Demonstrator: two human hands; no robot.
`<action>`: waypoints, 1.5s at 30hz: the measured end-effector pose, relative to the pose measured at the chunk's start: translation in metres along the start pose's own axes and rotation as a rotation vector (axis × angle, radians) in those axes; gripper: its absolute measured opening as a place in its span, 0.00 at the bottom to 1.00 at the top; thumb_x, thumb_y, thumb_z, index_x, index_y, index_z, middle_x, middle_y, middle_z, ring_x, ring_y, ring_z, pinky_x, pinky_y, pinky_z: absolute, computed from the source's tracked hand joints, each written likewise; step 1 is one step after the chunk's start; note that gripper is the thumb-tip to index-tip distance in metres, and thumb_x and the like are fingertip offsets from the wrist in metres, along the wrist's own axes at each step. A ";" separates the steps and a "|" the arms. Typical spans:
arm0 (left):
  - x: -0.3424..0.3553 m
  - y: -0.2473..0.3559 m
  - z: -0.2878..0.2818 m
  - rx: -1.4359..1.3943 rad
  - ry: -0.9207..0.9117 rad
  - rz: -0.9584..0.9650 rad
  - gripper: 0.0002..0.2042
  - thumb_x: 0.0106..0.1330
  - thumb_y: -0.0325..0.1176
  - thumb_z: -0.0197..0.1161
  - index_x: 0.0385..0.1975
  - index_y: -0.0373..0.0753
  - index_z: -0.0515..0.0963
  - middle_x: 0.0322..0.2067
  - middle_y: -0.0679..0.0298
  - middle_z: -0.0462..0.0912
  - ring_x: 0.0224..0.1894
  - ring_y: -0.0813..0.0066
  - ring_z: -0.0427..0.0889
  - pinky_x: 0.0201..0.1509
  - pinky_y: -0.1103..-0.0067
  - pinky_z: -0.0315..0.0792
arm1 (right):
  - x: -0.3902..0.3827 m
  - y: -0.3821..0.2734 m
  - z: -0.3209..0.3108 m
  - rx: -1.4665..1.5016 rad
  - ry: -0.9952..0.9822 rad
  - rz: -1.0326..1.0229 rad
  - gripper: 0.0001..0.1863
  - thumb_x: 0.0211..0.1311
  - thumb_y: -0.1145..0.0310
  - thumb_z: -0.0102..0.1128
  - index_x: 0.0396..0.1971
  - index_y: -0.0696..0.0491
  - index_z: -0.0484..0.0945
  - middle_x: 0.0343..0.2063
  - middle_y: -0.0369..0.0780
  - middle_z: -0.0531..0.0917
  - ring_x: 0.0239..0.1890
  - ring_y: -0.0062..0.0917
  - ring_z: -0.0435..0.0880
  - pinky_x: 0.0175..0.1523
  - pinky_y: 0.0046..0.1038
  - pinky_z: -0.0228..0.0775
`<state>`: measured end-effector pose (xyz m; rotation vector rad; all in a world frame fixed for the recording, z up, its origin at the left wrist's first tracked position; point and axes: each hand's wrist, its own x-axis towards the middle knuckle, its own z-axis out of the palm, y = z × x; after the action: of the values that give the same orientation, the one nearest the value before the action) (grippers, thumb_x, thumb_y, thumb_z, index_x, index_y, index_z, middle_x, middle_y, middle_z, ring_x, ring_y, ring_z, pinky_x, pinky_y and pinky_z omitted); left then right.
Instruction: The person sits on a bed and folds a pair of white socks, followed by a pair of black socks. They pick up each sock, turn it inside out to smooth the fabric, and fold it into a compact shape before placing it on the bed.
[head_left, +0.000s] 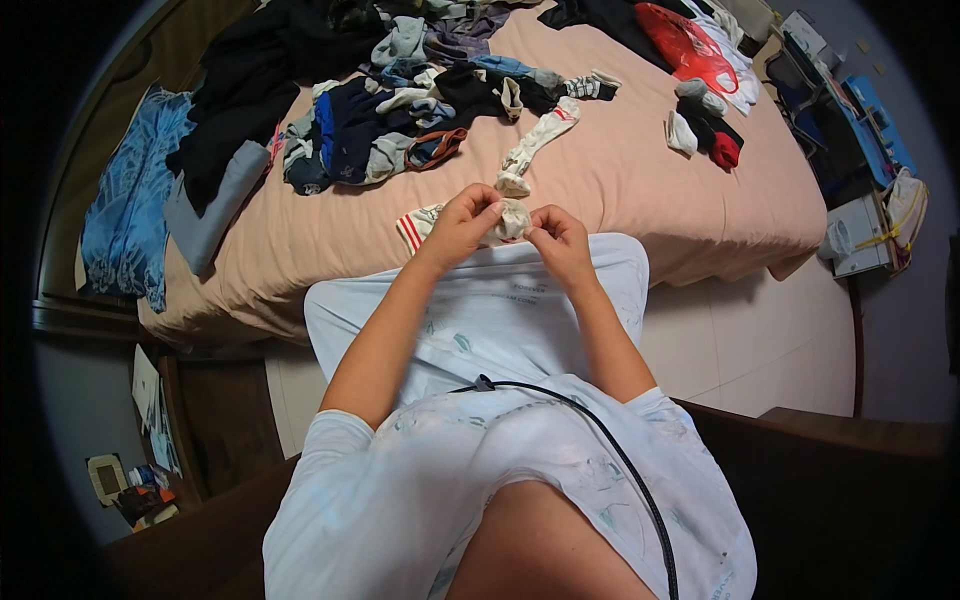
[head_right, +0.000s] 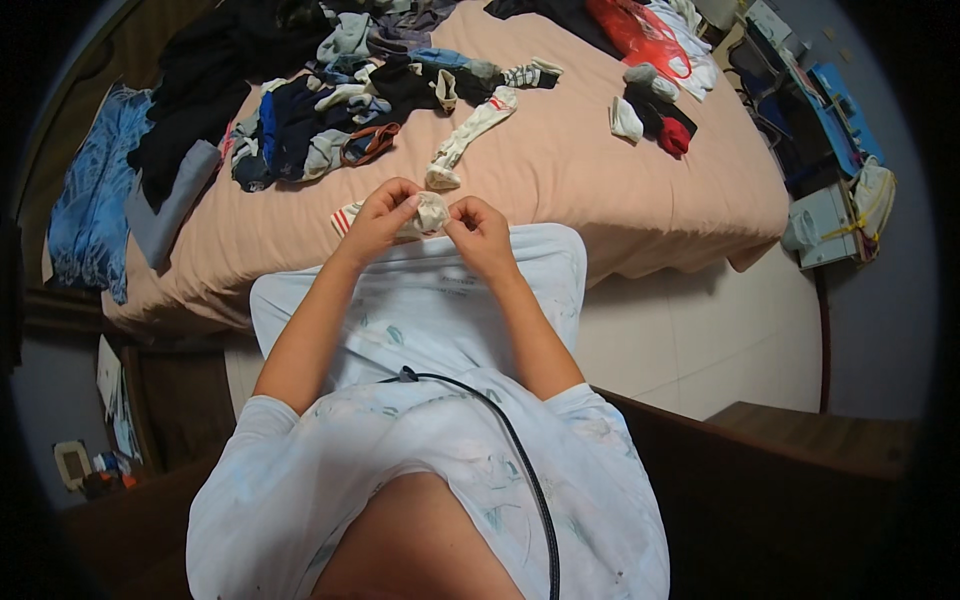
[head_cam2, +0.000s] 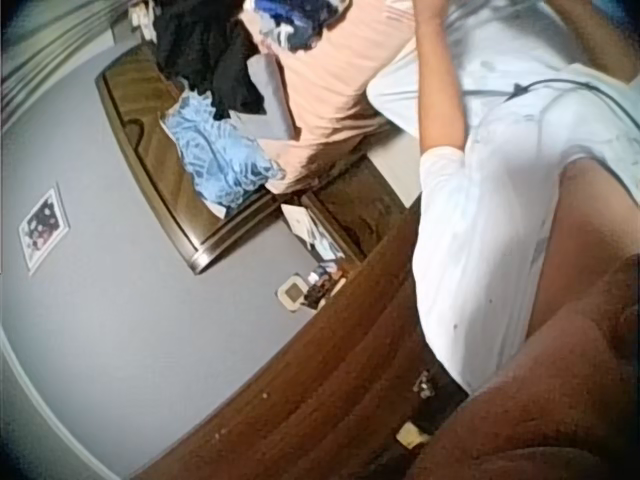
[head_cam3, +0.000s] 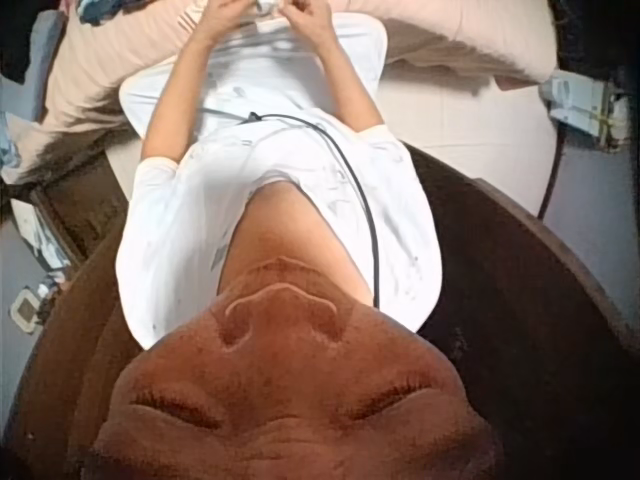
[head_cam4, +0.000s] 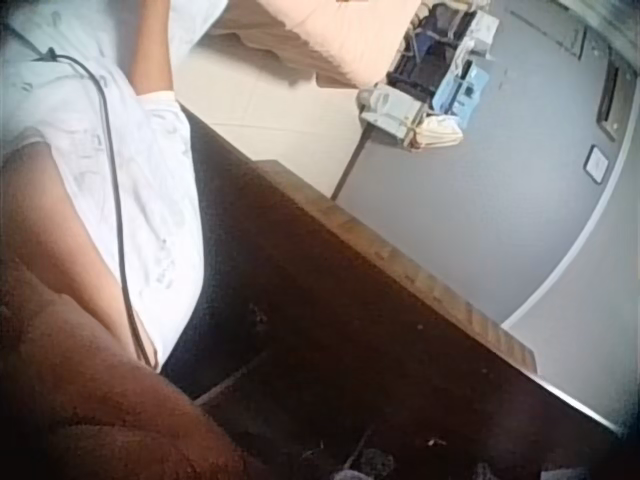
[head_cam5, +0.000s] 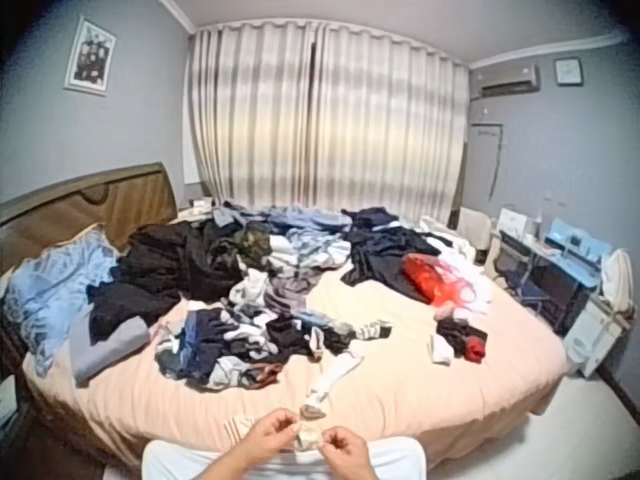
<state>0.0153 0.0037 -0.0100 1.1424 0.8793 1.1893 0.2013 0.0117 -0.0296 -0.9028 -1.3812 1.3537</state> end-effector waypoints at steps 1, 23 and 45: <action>0.001 -0.005 -0.001 0.060 -0.018 0.037 0.07 0.67 0.31 0.58 0.39 0.36 0.72 0.34 0.71 0.75 0.36 0.86 0.73 0.41 0.87 0.69 | -0.001 -0.003 0.001 0.032 0.019 -0.017 0.03 0.57 0.76 0.58 0.31 0.57 0.75 0.26 0.30 0.76 0.28 0.11 0.71 0.34 0.15 0.63; -0.003 -0.014 -0.008 0.082 -0.035 0.098 0.10 0.62 0.25 0.61 0.42 0.34 0.74 0.38 0.67 0.79 0.41 0.81 0.77 0.48 0.82 0.71 | 0.001 -0.020 0.024 0.735 0.030 0.288 0.07 0.64 0.68 0.57 0.36 0.56 0.75 0.31 0.35 0.80 0.32 0.16 0.78 0.37 0.22 0.73; 0.001 -0.007 -0.014 -0.096 -0.103 -0.314 0.14 0.68 0.42 0.58 0.34 0.36 0.79 0.27 0.70 0.79 0.28 0.87 0.75 0.34 0.86 0.71 | 0.008 0.004 0.008 1.135 -0.096 0.406 0.07 0.67 0.70 0.46 0.35 0.56 0.73 0.32 0.39 0.81 0.35 0.25 0.81 0.45 0.30 0.76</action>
<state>0.0040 0.0076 -0.0196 0.9393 0.8765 0.8982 0.1907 0.0178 -0.0315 -0.3200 -0.2976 2.1343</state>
